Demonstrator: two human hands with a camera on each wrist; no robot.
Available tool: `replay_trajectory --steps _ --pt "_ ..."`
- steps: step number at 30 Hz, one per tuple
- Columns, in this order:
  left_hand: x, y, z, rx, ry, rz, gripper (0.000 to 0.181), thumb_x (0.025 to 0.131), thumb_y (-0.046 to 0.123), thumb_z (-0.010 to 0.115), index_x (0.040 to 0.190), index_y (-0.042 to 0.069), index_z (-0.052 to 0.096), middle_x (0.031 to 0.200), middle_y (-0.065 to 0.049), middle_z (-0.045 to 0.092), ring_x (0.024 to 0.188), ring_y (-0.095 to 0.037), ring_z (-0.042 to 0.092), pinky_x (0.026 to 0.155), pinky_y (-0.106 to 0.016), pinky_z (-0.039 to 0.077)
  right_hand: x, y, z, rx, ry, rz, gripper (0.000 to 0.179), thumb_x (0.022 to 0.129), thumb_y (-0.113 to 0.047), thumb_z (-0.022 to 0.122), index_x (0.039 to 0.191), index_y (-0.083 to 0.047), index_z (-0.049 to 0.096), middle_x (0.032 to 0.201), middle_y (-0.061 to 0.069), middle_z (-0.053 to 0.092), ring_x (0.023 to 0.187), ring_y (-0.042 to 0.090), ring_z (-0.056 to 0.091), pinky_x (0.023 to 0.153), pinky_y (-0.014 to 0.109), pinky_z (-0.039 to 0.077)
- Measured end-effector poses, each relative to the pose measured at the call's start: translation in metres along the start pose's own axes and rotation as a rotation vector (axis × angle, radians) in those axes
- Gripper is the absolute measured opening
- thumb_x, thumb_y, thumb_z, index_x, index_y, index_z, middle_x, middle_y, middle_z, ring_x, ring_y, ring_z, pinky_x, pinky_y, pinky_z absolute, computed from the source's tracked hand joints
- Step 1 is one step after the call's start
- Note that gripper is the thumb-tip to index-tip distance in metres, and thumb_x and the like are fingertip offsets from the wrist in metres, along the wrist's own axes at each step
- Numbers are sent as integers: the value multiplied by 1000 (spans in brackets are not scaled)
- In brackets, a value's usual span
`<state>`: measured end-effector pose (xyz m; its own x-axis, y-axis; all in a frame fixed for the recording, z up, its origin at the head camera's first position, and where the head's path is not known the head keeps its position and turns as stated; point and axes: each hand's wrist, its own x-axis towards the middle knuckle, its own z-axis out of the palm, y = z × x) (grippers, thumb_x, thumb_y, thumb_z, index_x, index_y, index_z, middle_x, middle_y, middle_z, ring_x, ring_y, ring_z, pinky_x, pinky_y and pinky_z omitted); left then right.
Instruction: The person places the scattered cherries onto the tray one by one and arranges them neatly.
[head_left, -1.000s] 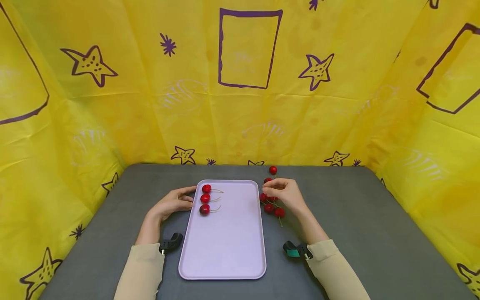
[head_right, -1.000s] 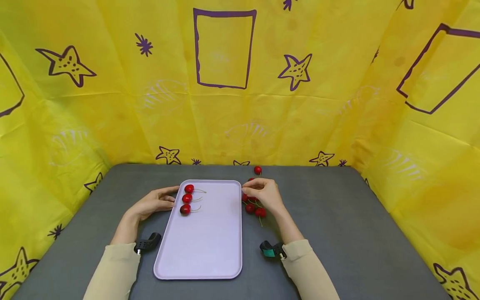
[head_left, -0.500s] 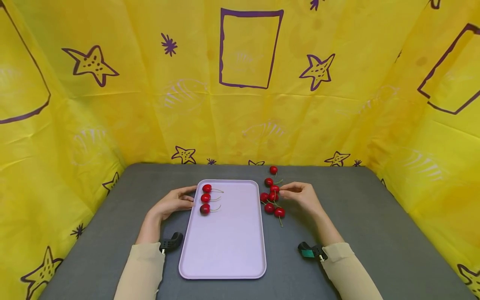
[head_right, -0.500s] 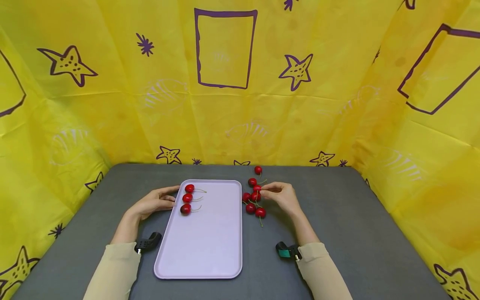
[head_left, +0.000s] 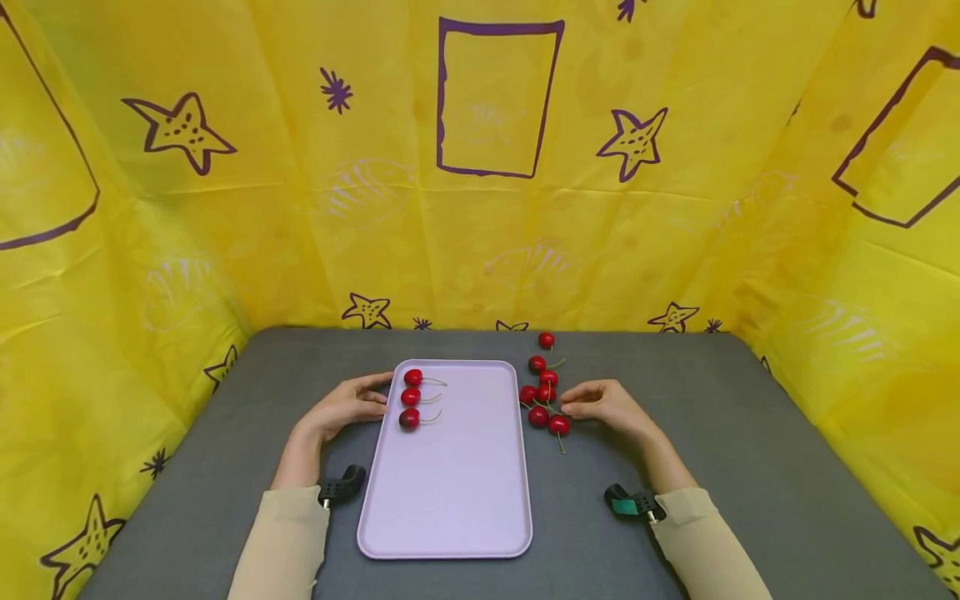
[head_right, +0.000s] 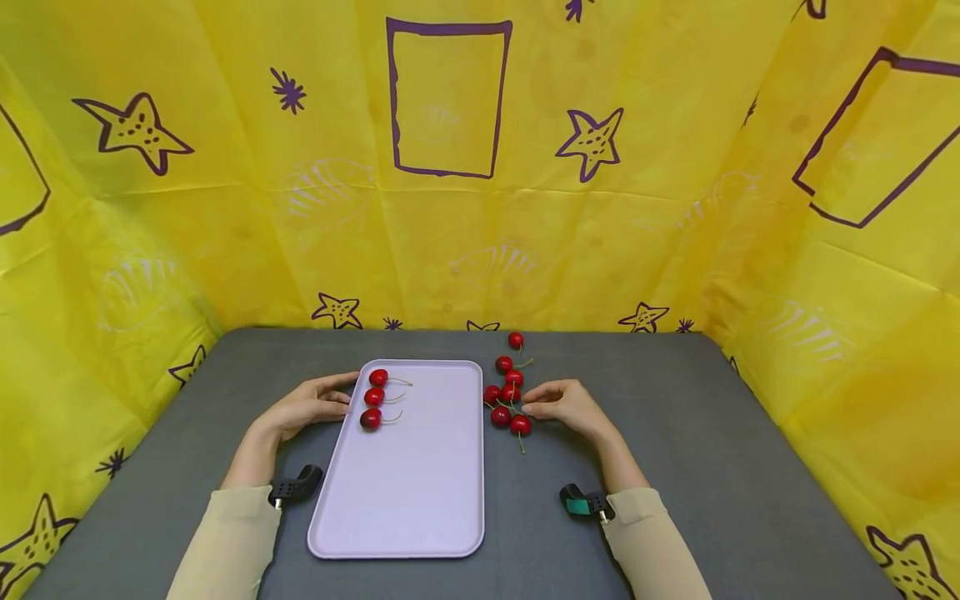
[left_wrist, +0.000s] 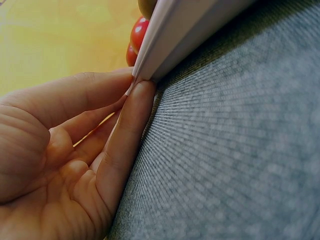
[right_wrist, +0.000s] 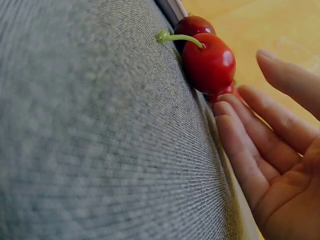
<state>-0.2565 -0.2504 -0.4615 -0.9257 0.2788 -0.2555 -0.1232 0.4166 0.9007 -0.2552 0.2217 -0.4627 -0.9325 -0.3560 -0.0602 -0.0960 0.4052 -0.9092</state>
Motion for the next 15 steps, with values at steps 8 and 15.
replay_trajectory --steps 8,15 --pt "1 -1 0 -17 2 -3 73 88 16 71 152 10 38 115 -17 62 96 -18 60 89 -26 58 -1 8 0 -34 -69 -25 31 85 -24 75 109 -3 74 102 5 77 86 6 68 78 22 55" --pt "2 -1 0 -22 1 -5 73 88 16 72 152 9 37 114 -16 63 96 -18 61 89 -27 58 0 11 0 -41 -117 -68 31 85 -20 76 109 -1 74 104 18 75 84 5 69 76 20 55"
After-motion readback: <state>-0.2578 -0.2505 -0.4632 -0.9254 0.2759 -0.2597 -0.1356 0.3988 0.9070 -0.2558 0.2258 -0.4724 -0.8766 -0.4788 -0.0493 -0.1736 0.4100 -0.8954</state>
